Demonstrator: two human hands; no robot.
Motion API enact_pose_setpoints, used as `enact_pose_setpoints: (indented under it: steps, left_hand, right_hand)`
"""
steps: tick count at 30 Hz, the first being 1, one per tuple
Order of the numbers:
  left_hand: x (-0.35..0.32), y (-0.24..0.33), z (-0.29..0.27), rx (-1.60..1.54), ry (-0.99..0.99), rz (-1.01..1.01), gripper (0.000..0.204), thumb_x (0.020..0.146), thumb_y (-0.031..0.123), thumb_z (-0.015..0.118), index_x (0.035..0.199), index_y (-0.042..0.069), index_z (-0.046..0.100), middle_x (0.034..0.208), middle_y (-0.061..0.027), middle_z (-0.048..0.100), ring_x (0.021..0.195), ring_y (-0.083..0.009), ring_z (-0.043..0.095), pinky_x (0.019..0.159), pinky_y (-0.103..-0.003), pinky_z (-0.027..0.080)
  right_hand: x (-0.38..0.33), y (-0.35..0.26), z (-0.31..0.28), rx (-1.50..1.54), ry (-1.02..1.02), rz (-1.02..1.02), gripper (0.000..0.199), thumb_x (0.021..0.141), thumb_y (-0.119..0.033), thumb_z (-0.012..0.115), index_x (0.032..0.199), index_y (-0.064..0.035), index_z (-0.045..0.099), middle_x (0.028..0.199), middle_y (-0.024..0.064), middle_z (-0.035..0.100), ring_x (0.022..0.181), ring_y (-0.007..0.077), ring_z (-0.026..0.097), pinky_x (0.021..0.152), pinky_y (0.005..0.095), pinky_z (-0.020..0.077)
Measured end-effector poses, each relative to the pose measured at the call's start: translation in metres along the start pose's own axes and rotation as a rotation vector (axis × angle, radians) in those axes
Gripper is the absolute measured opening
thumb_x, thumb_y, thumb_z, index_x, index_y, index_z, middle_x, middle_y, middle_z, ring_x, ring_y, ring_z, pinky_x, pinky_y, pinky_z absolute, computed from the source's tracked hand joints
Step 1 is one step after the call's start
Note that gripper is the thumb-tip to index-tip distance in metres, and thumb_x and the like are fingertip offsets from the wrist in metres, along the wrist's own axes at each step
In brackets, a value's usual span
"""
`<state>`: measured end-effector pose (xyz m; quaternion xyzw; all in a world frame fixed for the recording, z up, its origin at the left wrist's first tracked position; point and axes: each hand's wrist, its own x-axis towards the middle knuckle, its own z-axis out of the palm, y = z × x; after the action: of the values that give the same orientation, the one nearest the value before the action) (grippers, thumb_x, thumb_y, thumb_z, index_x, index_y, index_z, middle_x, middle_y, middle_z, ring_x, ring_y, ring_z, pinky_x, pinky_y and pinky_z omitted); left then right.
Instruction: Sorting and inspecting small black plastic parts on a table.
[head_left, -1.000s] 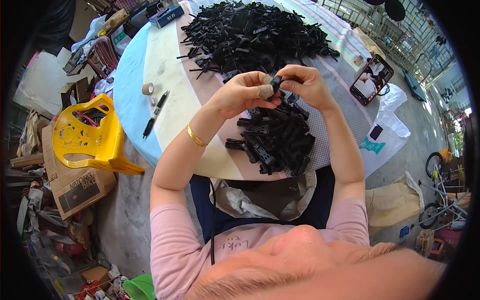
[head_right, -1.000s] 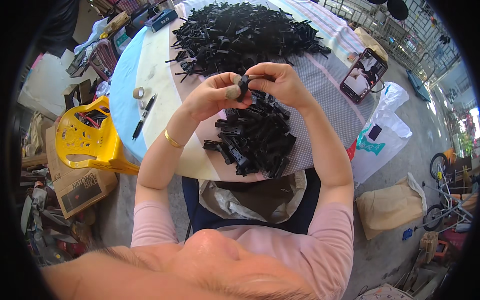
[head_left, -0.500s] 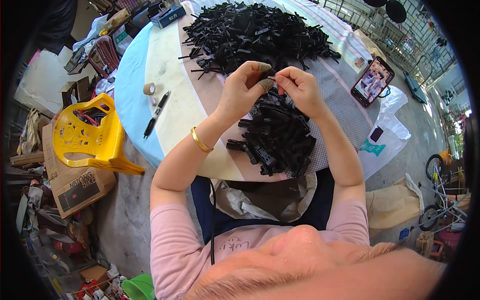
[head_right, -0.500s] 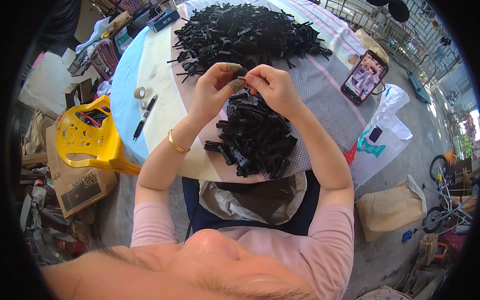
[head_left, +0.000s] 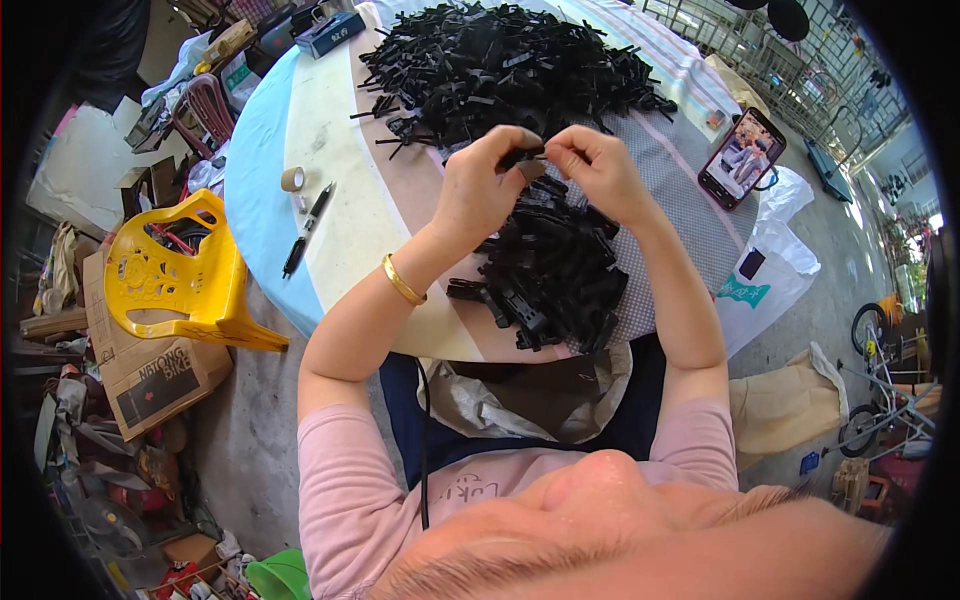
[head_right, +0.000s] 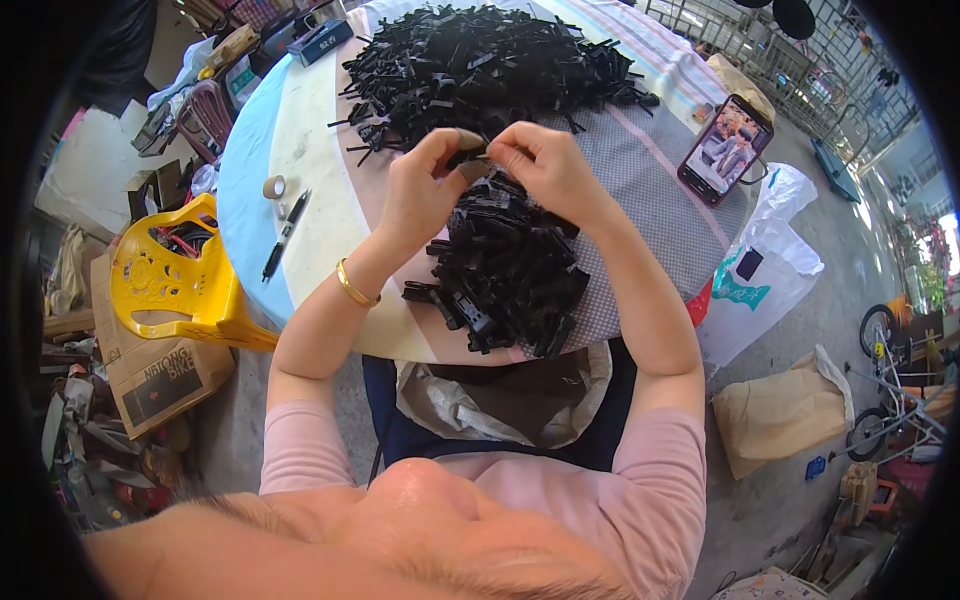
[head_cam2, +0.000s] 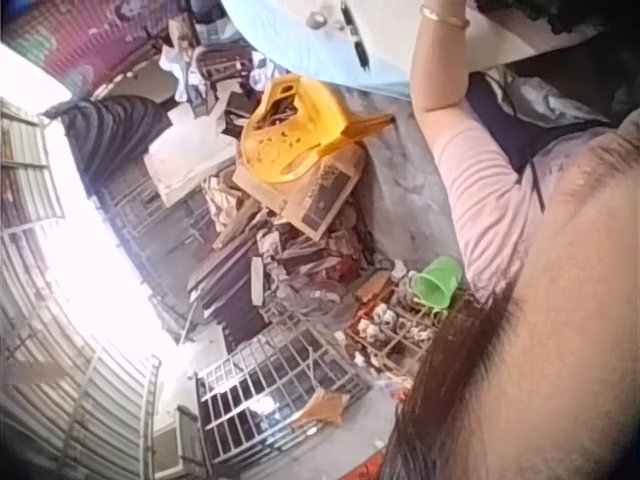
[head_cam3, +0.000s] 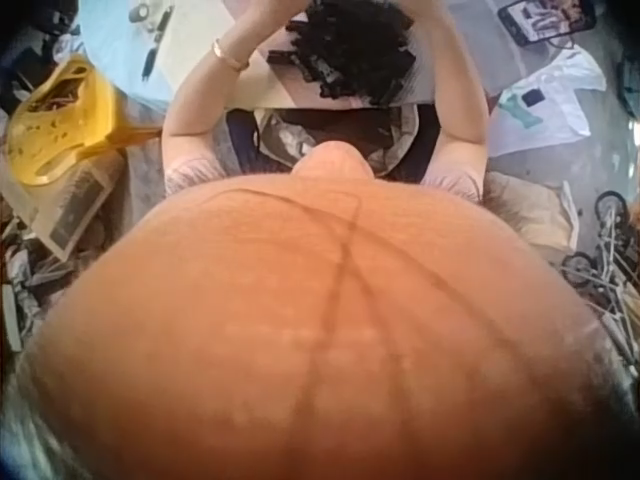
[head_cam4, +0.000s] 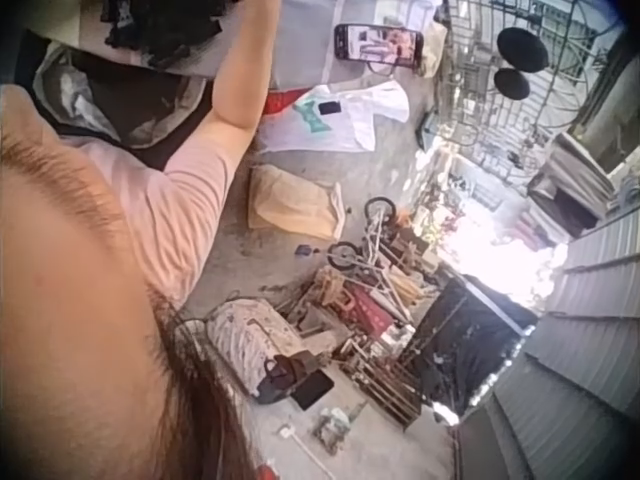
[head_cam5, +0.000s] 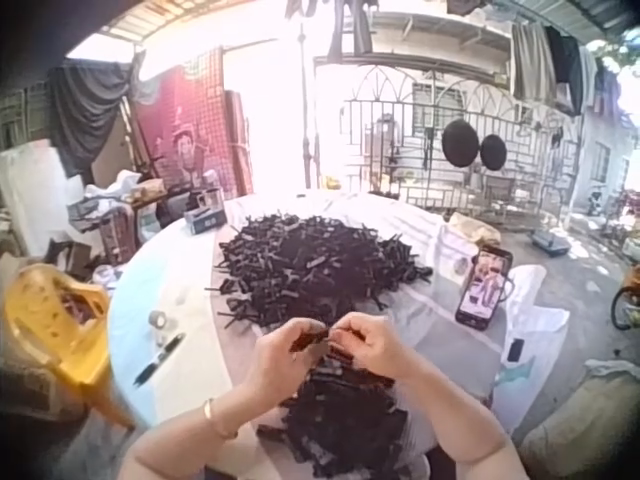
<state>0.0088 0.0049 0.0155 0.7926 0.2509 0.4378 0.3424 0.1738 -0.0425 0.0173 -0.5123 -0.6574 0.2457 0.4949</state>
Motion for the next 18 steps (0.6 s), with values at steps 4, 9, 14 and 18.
enact_pose_setpoints:
  steps: [4,9,14,18]
  left_hand:
    - [0.001,0.005,-0.011,-0.135,-0.201,-0.062,0.037,0.068,0.001,0.069,0.102,0.001,0.053,0.089,-0.0071,0.062,0.082,-0.0099,0.057,0.075,-0.024,0.046]
    - [-0.003,0.009,-0.006,0.017,-0.643,0.067,0.033,0.068,0.009,0.07,0.097,-0.001,0.057,0.09,-0.0079,0.063,0.084,-0.0155,0.06,0.077,-0.027,0.046]
    - [0.0,-0.003,-0.003,-0.147,-0.509,0.028,0.024,0.078,0.007,0.062,0.099,-0.003,0.057,0.09,-0.0066,0.063,0.083,-0.0115,0.058,0.076,-0.025,0.046]
    - [0.007,-0.022,-0.008,-0.467,-0.196,-0.2,0.026,0.084,0.008,0.056,0.107,-0.003,0.052,0.096,-0.0082,0.06,0.086,-0.0123,0.057,0.077,-0.023,0.046]
  right_hand:
    - [0.013,0.019,-0.035,-0.459,0.191,0.004,0.025,0.073,-0.027,0.068,0.083,-0.0046,0.063,0.061,0.0048,0.058,0.054,0.0122,0.055,0.052,0.0249,0.0437]
    - [0.02,0.052,-0.022,-0.734,0.127,0.004,0.019,0.071,-0.023,0.062,0.081,-0.0073,0.065,0.075,0.0118,0.063,0.071,0.0265,0.062,0.062,0.0367,0.0488]
    - [0.028,0.078,-0.008,-0.936,0.02,-0.014,0.018,0.073,-0.021,0.054,0.078,-0.0072,0.065,0.076,0.0132,0.063,0.071,0.0291,0.061,0.064,0.0391,0.0489]
    - [0.025,0.068,-0.016,-0.959,0.072,-0.086,0.017,0.07,-0.018,0.055,0.075,-0.0052,0.064,0.073,0.0145,0.062,0.066,0.0299,0.06,0.059,0.0383,0.0483]
